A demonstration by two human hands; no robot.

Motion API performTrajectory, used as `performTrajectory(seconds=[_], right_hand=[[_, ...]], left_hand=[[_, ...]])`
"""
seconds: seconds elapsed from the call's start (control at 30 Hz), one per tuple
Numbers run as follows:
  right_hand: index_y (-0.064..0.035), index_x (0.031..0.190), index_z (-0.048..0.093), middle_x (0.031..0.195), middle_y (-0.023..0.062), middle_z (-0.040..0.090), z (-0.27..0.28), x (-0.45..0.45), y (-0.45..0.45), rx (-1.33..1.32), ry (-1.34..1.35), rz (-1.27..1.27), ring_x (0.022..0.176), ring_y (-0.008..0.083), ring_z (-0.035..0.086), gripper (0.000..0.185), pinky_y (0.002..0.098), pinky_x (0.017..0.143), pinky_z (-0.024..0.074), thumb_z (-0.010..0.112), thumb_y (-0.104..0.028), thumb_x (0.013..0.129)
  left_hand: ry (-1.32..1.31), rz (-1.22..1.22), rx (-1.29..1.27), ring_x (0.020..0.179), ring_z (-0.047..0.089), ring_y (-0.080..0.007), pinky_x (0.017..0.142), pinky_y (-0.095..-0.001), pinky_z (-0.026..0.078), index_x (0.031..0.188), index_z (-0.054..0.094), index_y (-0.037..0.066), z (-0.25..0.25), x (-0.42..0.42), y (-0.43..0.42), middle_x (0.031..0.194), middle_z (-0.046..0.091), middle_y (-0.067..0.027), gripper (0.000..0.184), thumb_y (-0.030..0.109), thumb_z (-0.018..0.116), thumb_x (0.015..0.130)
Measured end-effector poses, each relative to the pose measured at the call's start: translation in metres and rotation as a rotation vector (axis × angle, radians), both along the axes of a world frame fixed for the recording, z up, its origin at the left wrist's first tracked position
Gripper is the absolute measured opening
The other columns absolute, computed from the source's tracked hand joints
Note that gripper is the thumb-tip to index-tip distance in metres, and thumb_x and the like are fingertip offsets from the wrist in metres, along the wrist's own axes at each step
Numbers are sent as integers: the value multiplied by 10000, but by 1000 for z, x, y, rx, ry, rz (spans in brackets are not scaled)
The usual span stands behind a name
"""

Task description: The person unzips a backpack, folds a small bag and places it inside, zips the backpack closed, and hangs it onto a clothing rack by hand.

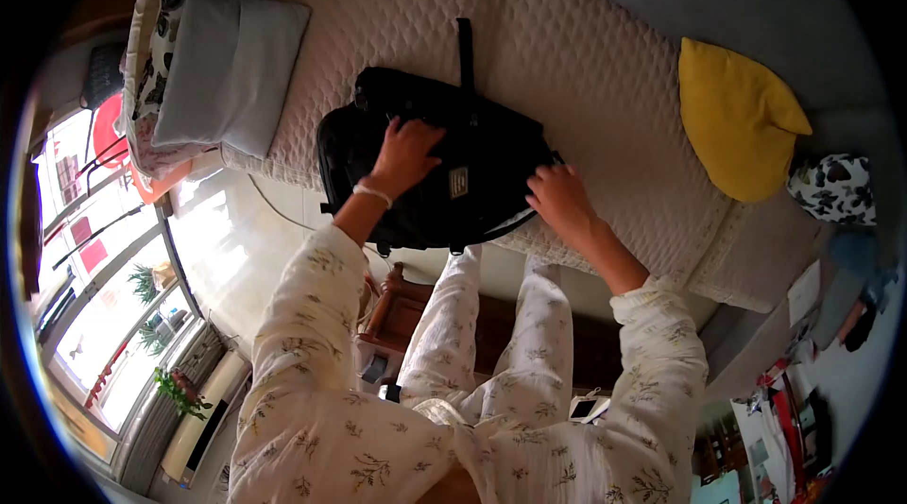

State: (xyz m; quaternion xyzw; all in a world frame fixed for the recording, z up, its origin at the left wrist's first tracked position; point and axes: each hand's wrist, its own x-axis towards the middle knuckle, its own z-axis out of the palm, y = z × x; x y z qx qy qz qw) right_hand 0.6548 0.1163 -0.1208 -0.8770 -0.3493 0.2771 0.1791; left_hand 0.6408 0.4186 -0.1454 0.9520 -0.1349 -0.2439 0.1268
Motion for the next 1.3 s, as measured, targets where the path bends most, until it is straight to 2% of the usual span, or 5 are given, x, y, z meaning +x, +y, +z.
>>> performTrajectory(seconds=[0.3, 0.63, 0.87, 1.2, 1.3], right_hand=[[-62, 1011, 632, 1007, 111, 635, -68, 15, 143, 314, 14, -224, 957, 300, 601, 344, 432, 791, 471, 660, -344, 815], [-88, 839, 636, 845, 87, 608, -32, -22, 134, 347, -176, -268, 806, 292, 584, 195, 424, 698, 448, 665, -280, 813], [-29, 816, 594, 822, 111, 601, -47, -14, 128, 427, -6, -652, 699, 301, 593, 131, 364, 617, 487, 648, -146, 842], [-61, 1037, 653, 966, 155, 663, -94, 18, 188, 14, 359, -154, 930, 319, 629, 293, 408, 800, 496, 670, -260, 822], [-57, 1104, 637, 935, 137, 669, -112, 5, 185, 383, 592, -209, 897, 259, 644, 341, 367, 796, 498, 676, -253, 828]], left_hand=[[-343, 383, -455, 1072, 556, -334, 915, -390, 456, 1047, 630, 56, 15, -31, 13, 1113, 614, -120, 286, 59, 666, 763], [-67, -179, 137, 1079, 535, -281, 1004, -398, 379, 1024, 662, 103, -1, 16, 33, 1086, 626, -42, 248, 195, 673, 794], [-64, 97, -41, 950, 555, -278, 841, -379, 478, 868, 636, 79, 19, -8, 33, 910, 590, -56, 163, 187, 693, 760], [-192, 378, -334, 881, 549, -327, 753, -393, 474, 866, 566, 30, 28, -44, 41, 898, 554, -112, 230, 52, 716, 693], [-199, 429, -354, 891, 560, -327, 756, -383, 479, 876, 572, 32, 35, -52, 41, 911, 568, -112, 242, 48, 724, 689]])
